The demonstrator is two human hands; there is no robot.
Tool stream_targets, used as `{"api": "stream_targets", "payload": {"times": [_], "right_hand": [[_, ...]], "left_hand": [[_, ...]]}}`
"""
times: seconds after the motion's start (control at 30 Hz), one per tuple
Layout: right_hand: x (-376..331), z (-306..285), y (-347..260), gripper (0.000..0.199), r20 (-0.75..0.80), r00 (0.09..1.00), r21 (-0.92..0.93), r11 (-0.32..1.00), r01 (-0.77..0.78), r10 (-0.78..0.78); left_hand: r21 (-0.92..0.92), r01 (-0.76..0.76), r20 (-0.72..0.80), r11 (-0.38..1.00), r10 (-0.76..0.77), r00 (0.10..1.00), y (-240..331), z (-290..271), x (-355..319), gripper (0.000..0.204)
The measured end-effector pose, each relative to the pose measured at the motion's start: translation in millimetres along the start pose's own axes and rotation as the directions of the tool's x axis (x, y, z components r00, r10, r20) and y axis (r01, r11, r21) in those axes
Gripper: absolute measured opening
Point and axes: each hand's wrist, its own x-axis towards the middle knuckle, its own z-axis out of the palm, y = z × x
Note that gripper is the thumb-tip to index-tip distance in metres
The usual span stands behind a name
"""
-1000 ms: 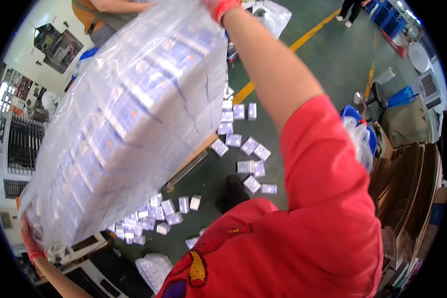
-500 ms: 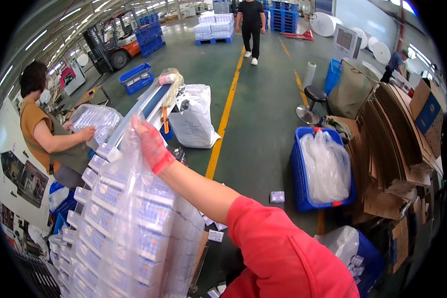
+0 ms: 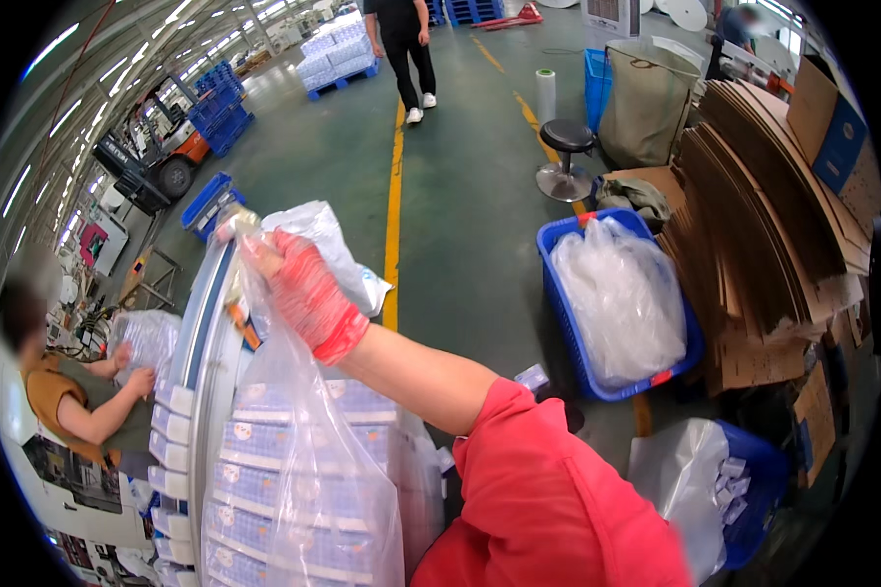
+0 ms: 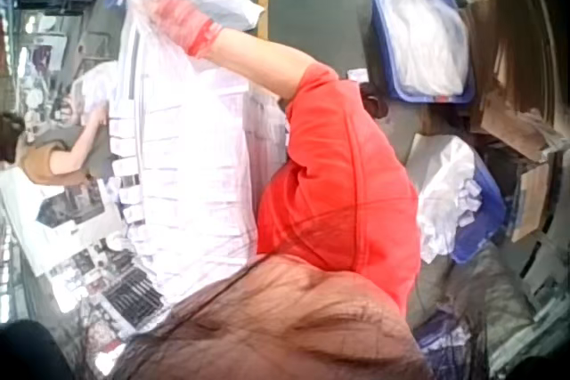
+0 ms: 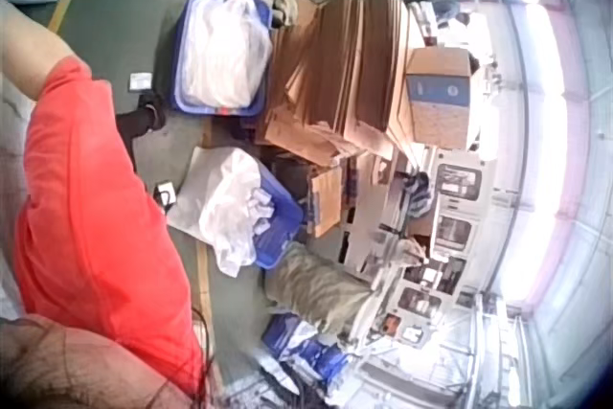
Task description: The person takes rectangular packages from a conveyor belt and stacks them into a large plastic bag, then collects fallen packages from the floor and places them into another bag.
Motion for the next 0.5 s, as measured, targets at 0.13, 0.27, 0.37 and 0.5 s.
{"api": "stream_targets", "payload": {"times": [0.13,0.27,0.37,0.5], "right_hand": [[46.2,-99.6,-73.8,0.019,-0.103,0.994,-0.045,0.998,0.038,-0.043],[89.8,-179.2,-152.5,0.015,-0.166,0.984,-0.121,0.992,0.042,-0.062],[124.3,-223.5,-198.9,0.013,-0.149,0.941,-0.278,0.926,0.256,-0.305],[159.3,-254.4,-281.4,0.014,-0.056,0.93,-0.116,0.928,0.354,-0.362]], "left_hand": [[-0.03,-0.022,-0.075,0.999,0.019,0.997,-0.4,69.9,23.0,0.025],[-0.097,-0.011,-0.172,0.995,-0.006,0.985,-3.6,133.7,29.4,0.021],[-0.118,-0.014,-0.327,0.993,-0.025,0.945,16.2,139.5,-12.5,0.019],[-0.278,-0.092,-0.498,0.956,-0.062,0.865,-4.1,137.0,-69.8,0.016]]}}
